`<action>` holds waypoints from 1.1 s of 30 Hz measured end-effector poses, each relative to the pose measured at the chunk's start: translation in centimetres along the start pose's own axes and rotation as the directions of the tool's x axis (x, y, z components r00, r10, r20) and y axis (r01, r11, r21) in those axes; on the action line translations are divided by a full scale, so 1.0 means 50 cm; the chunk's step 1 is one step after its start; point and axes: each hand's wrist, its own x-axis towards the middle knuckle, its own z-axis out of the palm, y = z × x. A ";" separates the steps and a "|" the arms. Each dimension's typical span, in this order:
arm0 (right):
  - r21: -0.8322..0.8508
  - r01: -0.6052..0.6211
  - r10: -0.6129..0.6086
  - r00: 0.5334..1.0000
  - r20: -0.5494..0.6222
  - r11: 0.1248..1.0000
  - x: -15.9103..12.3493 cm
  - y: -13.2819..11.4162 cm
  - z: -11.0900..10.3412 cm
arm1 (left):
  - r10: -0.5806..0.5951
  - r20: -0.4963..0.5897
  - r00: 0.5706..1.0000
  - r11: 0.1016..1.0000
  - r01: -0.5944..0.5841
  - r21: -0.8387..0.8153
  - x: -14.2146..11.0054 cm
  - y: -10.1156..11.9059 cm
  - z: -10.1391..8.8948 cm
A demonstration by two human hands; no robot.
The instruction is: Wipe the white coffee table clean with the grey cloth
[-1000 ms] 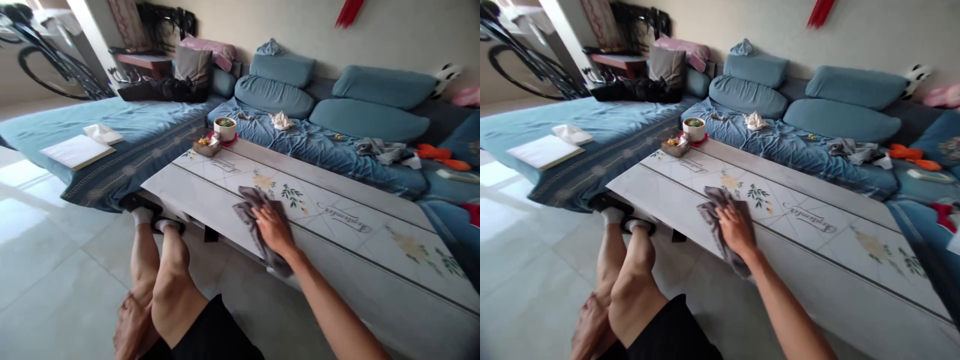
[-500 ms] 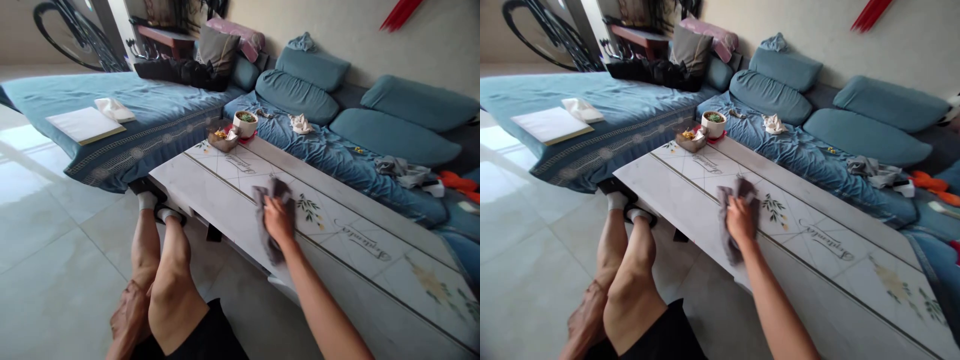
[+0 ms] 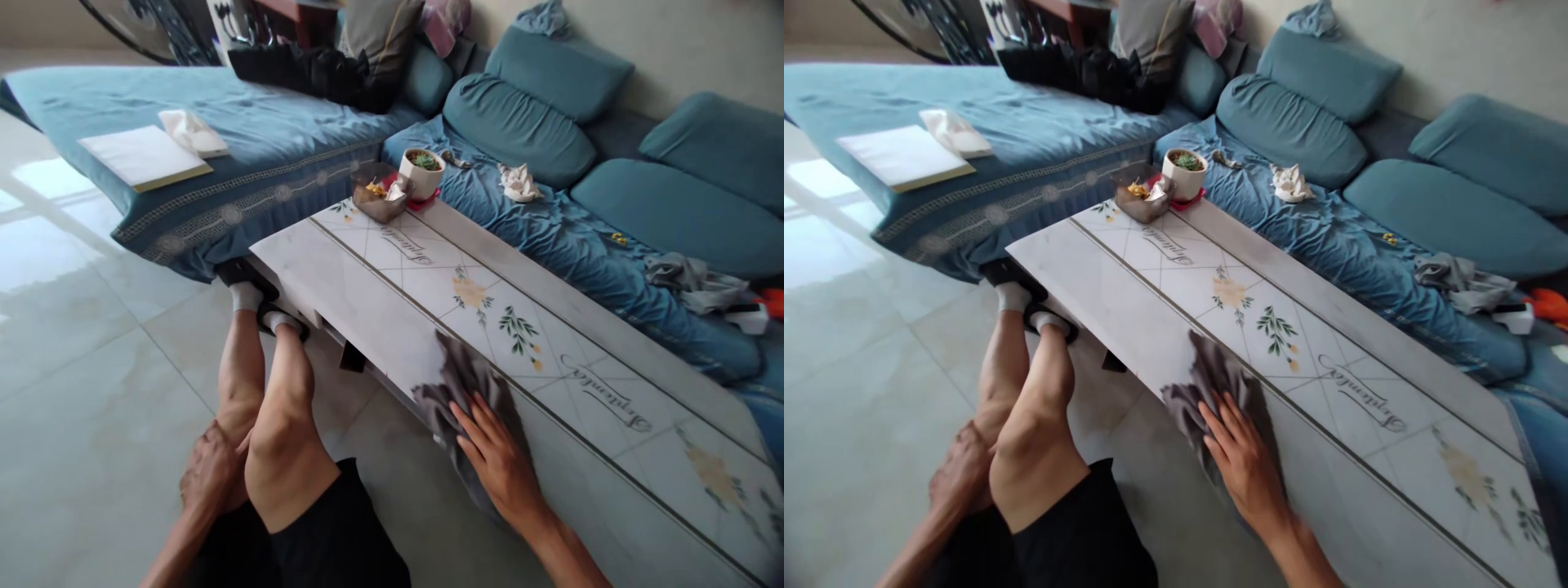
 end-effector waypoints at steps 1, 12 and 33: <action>-0.035 -0.005 0.005 1.000 -0.014 0.999 -0.046 0.010 -0.011 | -0.003 -0.013 1.000 1.000 0.003 -0.020 0.000 0.003 0.003; 0.149 0.106 -0.132 0.974 0.182 0.983 0.461 -0.195 0.140 | -0.166 0.170 0.971 0.982 0.146 0.123 -0.010 0.042 -0.035; 0.059 0.158 -0.166 0.970 0.178 0.986 0.265 -0.072 0.064 | -0.154 0.104 0.983 0.986 0.160 -0.056 -0.004 0.018 -0.008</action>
